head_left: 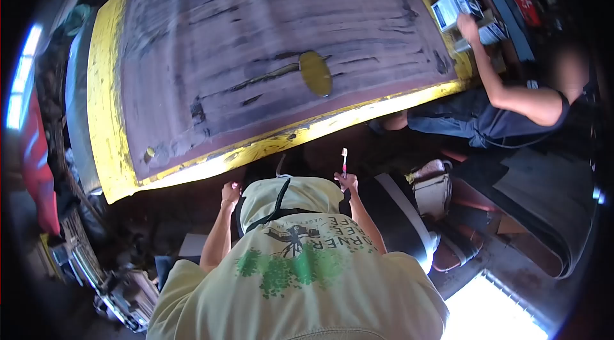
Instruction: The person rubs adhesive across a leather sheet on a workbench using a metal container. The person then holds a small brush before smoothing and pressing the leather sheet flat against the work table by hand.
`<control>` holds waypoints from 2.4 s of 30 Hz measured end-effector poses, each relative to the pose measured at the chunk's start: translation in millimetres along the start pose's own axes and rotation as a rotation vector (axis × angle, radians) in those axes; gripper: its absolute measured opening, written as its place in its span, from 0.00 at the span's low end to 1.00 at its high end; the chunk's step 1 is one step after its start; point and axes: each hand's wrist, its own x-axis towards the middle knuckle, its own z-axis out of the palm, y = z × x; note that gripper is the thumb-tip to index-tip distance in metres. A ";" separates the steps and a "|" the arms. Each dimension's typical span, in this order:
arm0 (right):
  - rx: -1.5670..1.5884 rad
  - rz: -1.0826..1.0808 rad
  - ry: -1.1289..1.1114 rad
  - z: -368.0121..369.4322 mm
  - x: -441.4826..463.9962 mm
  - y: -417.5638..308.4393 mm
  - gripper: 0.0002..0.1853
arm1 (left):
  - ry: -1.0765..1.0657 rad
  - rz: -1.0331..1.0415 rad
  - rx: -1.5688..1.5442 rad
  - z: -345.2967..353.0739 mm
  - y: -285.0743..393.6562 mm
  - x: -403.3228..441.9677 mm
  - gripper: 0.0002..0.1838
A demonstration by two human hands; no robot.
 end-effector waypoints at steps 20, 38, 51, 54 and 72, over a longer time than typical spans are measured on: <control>0.086 0.006 -0.162 41.2 -23.1 -49.2 0.05 | 0.516 -0.048 -0.698 -164.8 -64.2 -22.6 0.07; 0.252 0.088 -0.066 316.2 -216.5 -20.7 0.06 | -0.249 0.082 -0.312 -420.9 -79.5 78.1 0.16; -0.057 0.110 0.161 422.3 -255.9 -15.0 0.15 | -0.292 0.192 -0.160 -406.7 -89.6 111.0 0.12; -0.069 0.034 0.135 441.2 -265.6 -14.5 0.16 | -0.317 0.197 -0.163 -413.0 -89.4 109.0 0.11; 0.054 0.164 0.327 520.7 -322.4 -10.0 0.18 | -0.642 0.424 -0.117 -452.1 -104.4 155.4 0.09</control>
